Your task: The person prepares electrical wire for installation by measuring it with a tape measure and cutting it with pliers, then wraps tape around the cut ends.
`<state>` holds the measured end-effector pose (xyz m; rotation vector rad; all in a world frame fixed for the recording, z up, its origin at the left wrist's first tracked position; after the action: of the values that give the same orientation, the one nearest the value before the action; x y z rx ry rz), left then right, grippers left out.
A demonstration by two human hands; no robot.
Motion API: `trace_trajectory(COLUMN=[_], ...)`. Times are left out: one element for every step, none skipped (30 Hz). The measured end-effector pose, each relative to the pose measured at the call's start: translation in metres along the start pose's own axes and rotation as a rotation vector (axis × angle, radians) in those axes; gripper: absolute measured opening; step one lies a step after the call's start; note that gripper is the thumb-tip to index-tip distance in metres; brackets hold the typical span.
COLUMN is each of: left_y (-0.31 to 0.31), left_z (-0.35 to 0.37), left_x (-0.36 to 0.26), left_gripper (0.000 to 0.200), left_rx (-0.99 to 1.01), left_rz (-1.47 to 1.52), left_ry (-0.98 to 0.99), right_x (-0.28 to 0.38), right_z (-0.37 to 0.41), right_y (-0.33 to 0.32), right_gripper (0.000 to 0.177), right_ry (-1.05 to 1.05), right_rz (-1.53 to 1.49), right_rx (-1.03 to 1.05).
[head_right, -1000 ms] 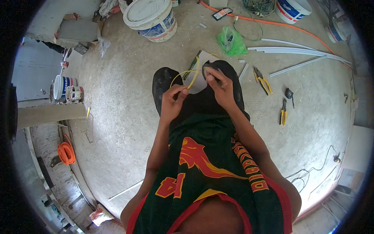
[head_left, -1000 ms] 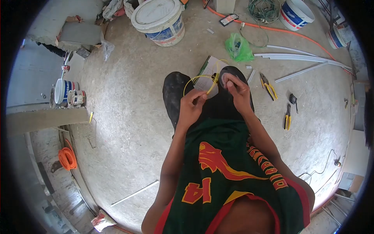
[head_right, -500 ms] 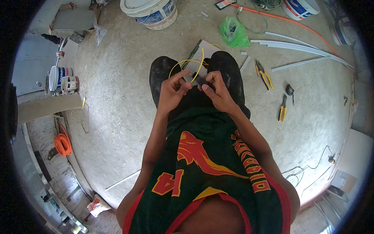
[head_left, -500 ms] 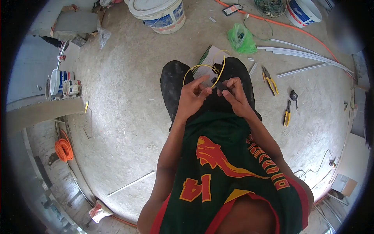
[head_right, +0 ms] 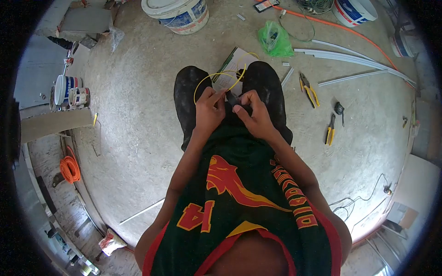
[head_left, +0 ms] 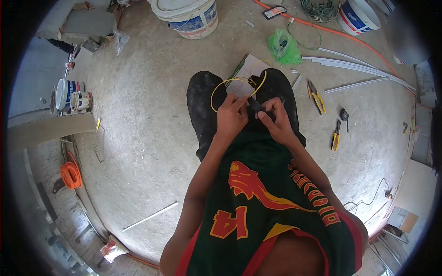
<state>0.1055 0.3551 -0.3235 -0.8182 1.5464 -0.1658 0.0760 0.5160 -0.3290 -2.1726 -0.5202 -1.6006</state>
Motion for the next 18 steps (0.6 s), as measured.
trace_trajectory(left_y=[0.004,0.007,0.011,0.014,0.015,0.017,0.017,0.018,0.019,0.022,0.024,0.025,0.024,0.024,0.022,0.016,0.011,0.008], left_z=[0.001,0.002,0.002,0.001,0.001,0.002,0.002,0.003,0.006,0.009,0.011,0.015,0.019,0.022,0.024,0.022,0.02,0.018], left_x=[0.0,0.002,0.006,0.012,0.012,0.012,0.007,0.003,0.004,0.006,0.007,0.01,0.01,0.012,0.014,0.012,0.012,0.012], left_gripper=[0.018,0.018,0.021,0.025,0.03,0.036,0.043,0.051,0.053,0.056,0.06,0.055,0.051,0.047,0.048,0.049,0.051,0.052], left_rx=[0.009,0.018,0.058,0.097,0.136,0.164,0.195,0.231,0.263,0.295,0.324,0.329,0.326,0.316,0.317,0.311,0.295,0.306], left_rz=[-0.032,-0.065,-0.047,-0.031,-0.014,0.079,0.171,0.263,0.26,0.256,0.252,0.452,0.654,0.858,0.878,0.899,0.921,0.925], left_ry=[-0.015,-0.032,-0.013,0.007,0.026,-0.027,-0.078,-0.126,-0.138,-0.148,-0.156,-0.242,-0.327,-0.413,-0.402,-0.389,-0.375,-0.385], right_x=[0.001,0.002,0.005,0.015,0.028,0.041,0.056,0.062,0.057,0.05,0.046,0.048,0.052,0.058,0.055,0.045,0.032,0.016], right_z=[0.001,0.001,0.0,-0.006,-0.014,-0.023,-0.036,-0.045,-0.056,-0.069,-0.08,-0.092,-0.104,-0.11,-0.11,-0.105,-0.102,-0.096], right_y=[-0.001,-0.002,-0.002,-0.004,-0.005,-0.008,-0.013,-0.017,-0.021,-0.025,-0.029,-0.036,-0.041,-0.043,-0.051,-0.064,-0.074,-0.076], right_gripper=[0.024,0.024,0.025,0.025,0.027,0.026,0.027,0.027,0.026,0.025,0.024,0.022,0.021,0.019,0.017,0.015,0.013,0.014], right_ry=[0.009,0.018,-0.034,-0.088,-0.14,-0.149,-0.157,-0.162,-0.12,-0.079,-0.041,-0.239,-0.438,-0.638,-0.555,-0.471,-0.387,-0.313], right_rz=[0.041,0.082,0.095,0.108,0.12,0.208,0.296,0.385,0.302,0.219,0.138,0.407,0.672,0.925,0.811,0.689,0.56,0.415], right_rx=[0.013,0.026,0.074,0.122,0.171,0.342,0.508,0.67,0.694,0.716,0.737,0.609,0.472,0.324,0.141,-0.033,-0.192,-0.229])
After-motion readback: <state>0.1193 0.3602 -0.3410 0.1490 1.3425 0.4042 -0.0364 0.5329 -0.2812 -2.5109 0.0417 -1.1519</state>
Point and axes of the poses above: each hand's wrist, its own z-axis away from the middle knuckle, its own y-axis out of the palm, x = y × z, the point moved 3 cm from there along -z, towards the middle knuckle, and after that the axes turned 13 degrees about -y, right-handed, at the moved point
